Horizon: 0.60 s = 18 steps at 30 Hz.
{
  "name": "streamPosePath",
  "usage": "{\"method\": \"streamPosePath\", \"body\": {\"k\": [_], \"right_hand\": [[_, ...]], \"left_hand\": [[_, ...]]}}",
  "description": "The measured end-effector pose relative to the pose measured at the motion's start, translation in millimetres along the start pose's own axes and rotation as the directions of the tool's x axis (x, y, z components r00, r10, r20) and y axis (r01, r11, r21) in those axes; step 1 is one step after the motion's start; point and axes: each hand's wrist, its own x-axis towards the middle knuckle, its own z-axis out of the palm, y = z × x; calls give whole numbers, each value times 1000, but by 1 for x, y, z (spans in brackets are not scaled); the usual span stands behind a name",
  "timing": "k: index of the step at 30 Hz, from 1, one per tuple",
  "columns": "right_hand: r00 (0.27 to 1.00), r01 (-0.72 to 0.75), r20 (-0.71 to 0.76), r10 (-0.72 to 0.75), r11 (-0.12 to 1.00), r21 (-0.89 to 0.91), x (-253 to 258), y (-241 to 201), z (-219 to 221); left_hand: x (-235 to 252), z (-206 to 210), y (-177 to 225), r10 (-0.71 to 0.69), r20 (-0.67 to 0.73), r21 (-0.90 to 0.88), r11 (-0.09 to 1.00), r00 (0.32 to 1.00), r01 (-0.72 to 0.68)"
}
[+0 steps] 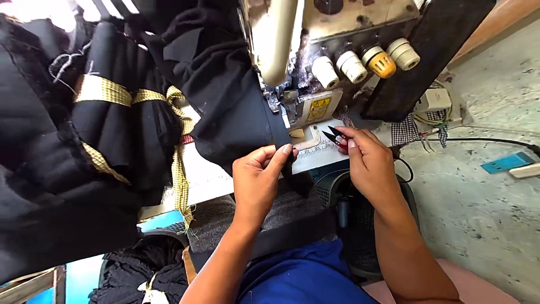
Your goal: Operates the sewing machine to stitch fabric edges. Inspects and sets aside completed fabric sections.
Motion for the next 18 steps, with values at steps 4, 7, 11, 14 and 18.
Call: {"method": "streamPosePath", "body": {"k": [4,7,11,14,18], "right_hand": [[980,197,-37,-195,979,55,21,-24,10],[910,398,-136,-392,917,16,39,-35,21],[870,474,-155,-468,880,4,54,-42,23],[855,505,-134,-500,863,3,63,-48,24],[824,558,-145,-548,829,40,70,-54,31]], "left_hand": [[2,3,10,33,-19,-5,999,999,-33],[5,4,19,37,-2,-78,996,999,-37],[8,6,32,-5,2,-187,982,1000,6],[11,7,35,-8,-4,-206,978,1000,7],[12,7,35,-9,1,-214,977,1000,9]]}}
